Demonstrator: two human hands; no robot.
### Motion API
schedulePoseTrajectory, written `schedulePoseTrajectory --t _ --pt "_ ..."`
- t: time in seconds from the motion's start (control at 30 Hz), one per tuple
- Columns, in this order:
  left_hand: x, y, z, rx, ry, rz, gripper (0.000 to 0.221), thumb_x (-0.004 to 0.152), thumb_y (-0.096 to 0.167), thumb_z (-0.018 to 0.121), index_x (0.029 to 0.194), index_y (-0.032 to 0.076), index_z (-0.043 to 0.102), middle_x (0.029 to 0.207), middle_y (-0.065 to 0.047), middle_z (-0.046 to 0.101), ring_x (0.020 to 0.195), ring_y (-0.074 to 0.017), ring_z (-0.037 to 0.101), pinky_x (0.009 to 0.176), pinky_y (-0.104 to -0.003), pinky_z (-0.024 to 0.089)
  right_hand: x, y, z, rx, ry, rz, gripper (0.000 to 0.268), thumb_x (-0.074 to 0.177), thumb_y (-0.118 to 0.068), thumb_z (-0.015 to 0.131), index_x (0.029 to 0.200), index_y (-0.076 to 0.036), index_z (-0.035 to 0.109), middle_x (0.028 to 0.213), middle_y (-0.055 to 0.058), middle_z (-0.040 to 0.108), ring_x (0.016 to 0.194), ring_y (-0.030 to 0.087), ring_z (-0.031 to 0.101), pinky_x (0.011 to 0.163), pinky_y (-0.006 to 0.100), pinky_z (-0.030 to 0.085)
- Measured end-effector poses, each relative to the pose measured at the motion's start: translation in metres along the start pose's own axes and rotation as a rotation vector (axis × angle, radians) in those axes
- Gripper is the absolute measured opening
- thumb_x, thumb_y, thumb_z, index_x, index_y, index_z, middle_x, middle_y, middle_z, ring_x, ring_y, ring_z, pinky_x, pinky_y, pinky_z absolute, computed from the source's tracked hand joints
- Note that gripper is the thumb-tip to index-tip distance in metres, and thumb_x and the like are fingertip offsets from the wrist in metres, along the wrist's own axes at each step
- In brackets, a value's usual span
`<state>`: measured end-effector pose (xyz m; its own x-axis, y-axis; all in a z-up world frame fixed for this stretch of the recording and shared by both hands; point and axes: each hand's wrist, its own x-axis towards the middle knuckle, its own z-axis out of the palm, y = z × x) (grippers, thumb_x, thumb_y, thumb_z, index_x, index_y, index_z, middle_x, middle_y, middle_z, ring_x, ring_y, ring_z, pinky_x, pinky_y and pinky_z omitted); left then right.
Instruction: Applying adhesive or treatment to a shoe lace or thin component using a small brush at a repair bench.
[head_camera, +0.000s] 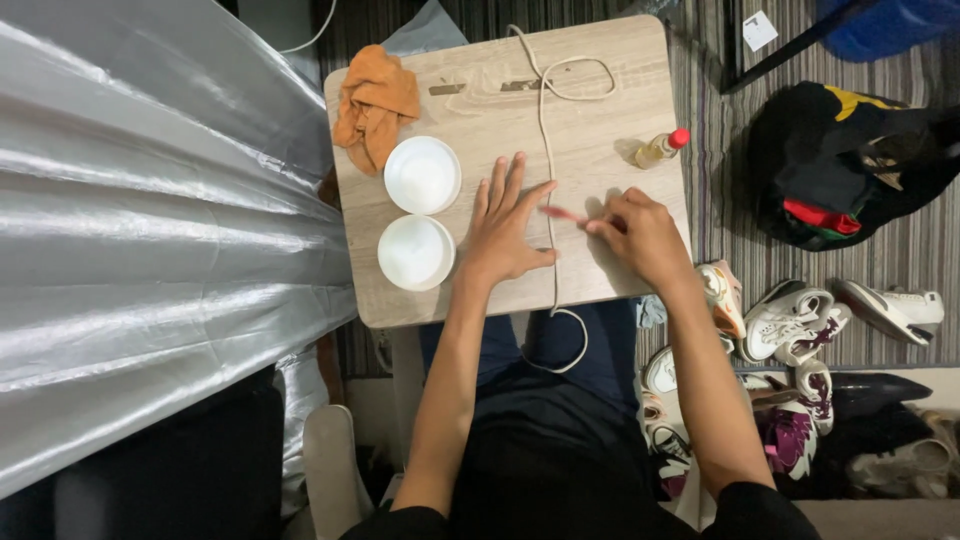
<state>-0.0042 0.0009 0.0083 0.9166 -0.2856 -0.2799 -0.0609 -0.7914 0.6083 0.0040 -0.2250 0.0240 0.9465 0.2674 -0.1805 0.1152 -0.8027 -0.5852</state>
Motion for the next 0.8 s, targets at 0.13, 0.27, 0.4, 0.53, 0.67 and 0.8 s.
schedulePoseTrajectory --t 0.13,0.27,0.4,0.53,0.67,0.8 --pt "0.000 0.000 -0.001 0.020 -0.002 -0.004 0.100 0.067 0.042 0.085 0.155 0.028 0.041 0.172 -0.014 -0.001 0.158 -0.0347 -0.006 0.127 -0.053 -0.003 -0.007 -0.015 -0.015 0.015 -0.135 0.026 0.017 0.085 -0.016 0.083 0.080 -0.003 0.073 0.086 0.016 0.070 0.087 0.038 0.073 0.076 0.044 0.059" --pt "-0.001 0.000 -0.001 0.014 -0.013 -0.009 0.100 0.067 0.042 0.084 0.156 0.029 0.041 0.172 -0.013 -0.001 0.158 -0.0346 -0.006 0.127 -0.053 -0.004 -0.003 -0.008 -0.007 -0.017 -0.063 -0.013 0.020 0.085 -0.019 0.083 0.081 -0.004 0.072 0.083 0.015 0.067 0.084 0.038 0.072 0.072 0.045 0.058" --pt "0.000 0.001 -0.002 0.030 -0.023 -0.019 0.101 0.066 0.043 0.084 0.156 0.031 0.040 0.172 -0.012 -0.001 0.158 -0.0338 -0.006 0.127 -0.053 -0.003 0.006 0.014 0.014 0.027 0.056 0.004 0.022 0.092 -0.023 0.082 0.082 -0.007 0.070 0.084 0.009 0.064 0.081 0.030 0.071 0.070 0.036 0.057" --pt "0.002 -0.003 0.001 0.035 -0.009 -0.010 0.099 0.067 0.045 0.084 0.156 0.031 0.041 0.172 -0.012 0.000 0.158 -0.0337 -0.005 0.127 -0.053 -0.002 -0.003 -0.008 -0.006 0.051 -0.033 -0.030 0.022 0.088 -0.021 0.082 0.081 -0.003 0.070 0.084 0.015 0.066 0.083 0.037 0.071 0.070 0.043 0.057" --pt "0.002 -0.002 0.001 0.039 -0.007 -0.012 0.097 0.068 0.046 0.082 0.155 0.031 0.042 0.172 -0.012 0.001 0.159 -0.0337 -0.004 0.128 -0.053 -0.002 -0.007 -0.022 -0.018 0.038 -0.143 0.003 0.018 0.084 -0.015 0.083 0.079 -0.002 0.071 0.084 0.016 0.070 0.083 0.037 0.072 0.074 0.043 0.057" --pt "0.002 -0.001 0.000 0.037 -0.025 -0.023 0.100 0.067 0.044 0.084 0.156 0.033 0.040 0.172 -0.012 -0.001 0.158 -0.0336 -0.006 0.127 -0.053 -0.003 0.003 0.003 0.010 -0.003 0.014 -0.031 0.024 0.090 -0.025 0.082 0.085 -0.005 0.070 0.086 0.014 0.065 0.082 0.037 0.070 0.071 0.043 0.057"
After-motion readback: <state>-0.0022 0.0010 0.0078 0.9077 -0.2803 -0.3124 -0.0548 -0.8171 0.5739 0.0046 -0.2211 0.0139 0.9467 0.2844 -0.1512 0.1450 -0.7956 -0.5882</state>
